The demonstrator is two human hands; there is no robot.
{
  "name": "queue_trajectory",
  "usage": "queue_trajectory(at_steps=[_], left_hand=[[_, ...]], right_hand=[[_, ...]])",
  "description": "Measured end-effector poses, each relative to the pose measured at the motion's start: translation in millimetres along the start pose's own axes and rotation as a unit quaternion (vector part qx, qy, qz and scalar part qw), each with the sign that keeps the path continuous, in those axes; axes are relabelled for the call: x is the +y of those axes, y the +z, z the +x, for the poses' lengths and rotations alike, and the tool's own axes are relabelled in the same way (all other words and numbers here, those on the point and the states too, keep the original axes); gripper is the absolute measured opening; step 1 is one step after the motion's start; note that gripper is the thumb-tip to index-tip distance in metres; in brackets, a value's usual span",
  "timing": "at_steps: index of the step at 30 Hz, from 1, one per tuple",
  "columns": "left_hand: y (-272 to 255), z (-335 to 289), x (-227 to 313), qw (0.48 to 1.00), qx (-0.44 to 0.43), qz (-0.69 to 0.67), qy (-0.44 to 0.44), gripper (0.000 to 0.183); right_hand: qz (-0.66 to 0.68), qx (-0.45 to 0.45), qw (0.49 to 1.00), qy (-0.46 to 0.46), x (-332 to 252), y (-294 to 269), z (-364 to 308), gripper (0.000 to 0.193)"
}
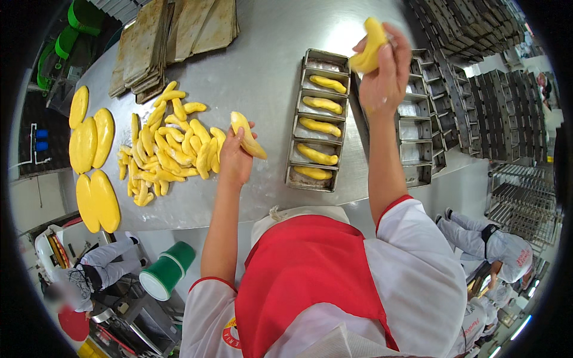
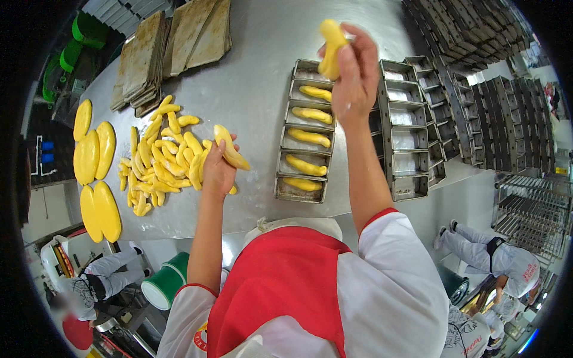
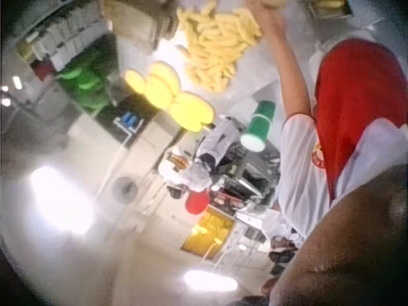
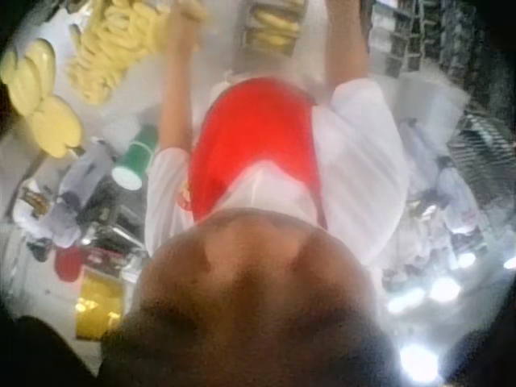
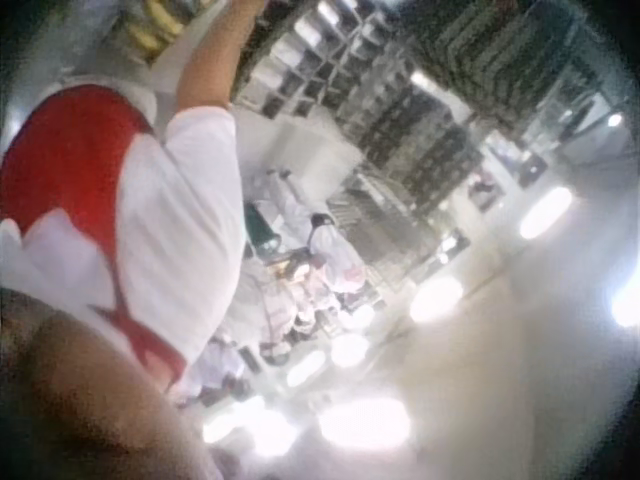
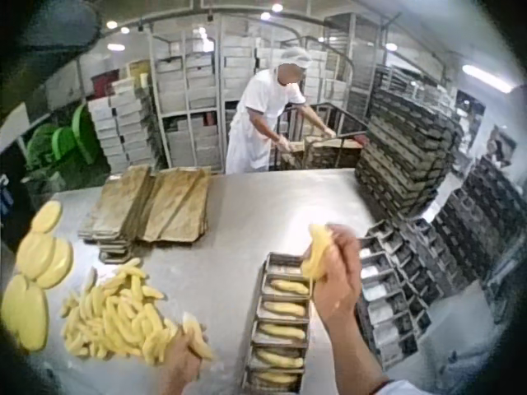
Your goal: The person places yellow, banana-shaped dough pieces into metal baking trays. They pick up the dough from a large pile on a stainless steel table and arrange them into the compartments of the trays. The person repeatedly fills trays and moves them to a nearby rack.
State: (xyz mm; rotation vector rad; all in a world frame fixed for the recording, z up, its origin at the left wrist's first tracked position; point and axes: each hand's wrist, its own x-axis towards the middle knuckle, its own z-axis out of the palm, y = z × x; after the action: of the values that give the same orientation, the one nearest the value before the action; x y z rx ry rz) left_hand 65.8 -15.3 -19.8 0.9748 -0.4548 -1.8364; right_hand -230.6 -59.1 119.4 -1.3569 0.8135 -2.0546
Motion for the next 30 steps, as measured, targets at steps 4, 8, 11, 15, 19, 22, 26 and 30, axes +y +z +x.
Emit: queue_trajectory(at_steps=[4, 8, 11, 15, 19, 22, 26, 30], left_hand=[[14, -6, -22, 0.998, -0.003, 0.049, -0.029, 0.035], [22, -6, -32, 0.997, -0.015, 0.069, -0.013, 0.037], [7, -24, -30, 0.996, 0.044, 0.069, 0.021, 0.041], [-44, -68, -30, 0.991, 0.093, 0.053, 0.074, 0.046], [-82, -117, -42, 0.980, 0.186, 0.042, 0.060, 0.046], [-112, -139, -61, 0.972, 0.230, 0.027, 0.030, 0.046], [-110, -138, -64, 0.977, 0.209, 0.008, 0.033, 0.046], [-87, -125, -52, 0.981, 0.185, 0.042, 0.047, 0.046]], right_hand=[[-0.145, 0.022, 0.988, -0.052, 53, -42, 29, 0.040], [-0.538, -0.203, 0.818, 0.000, 157, -110, -20, 0.062], [-0.575, -0.281, 0.767, 0.044, 148, -107, -101, 0.074], [-0.460, -0.365, 0.797, 0.145, 81, -91, -210, 0.061], [-0.416, -0.465, 0.765, 0.159, 12, -61, -274, 0.041], [-0.447, -0.508, 0.719, 0.155, 41, -74, -309, 0.030], [-0.420, -0.588, 0.671, 0.164, 42, -66, -279, 0.020], [-0.444, -0.631, 0.607, 0.191, 75, -54, -203, 0.024]])
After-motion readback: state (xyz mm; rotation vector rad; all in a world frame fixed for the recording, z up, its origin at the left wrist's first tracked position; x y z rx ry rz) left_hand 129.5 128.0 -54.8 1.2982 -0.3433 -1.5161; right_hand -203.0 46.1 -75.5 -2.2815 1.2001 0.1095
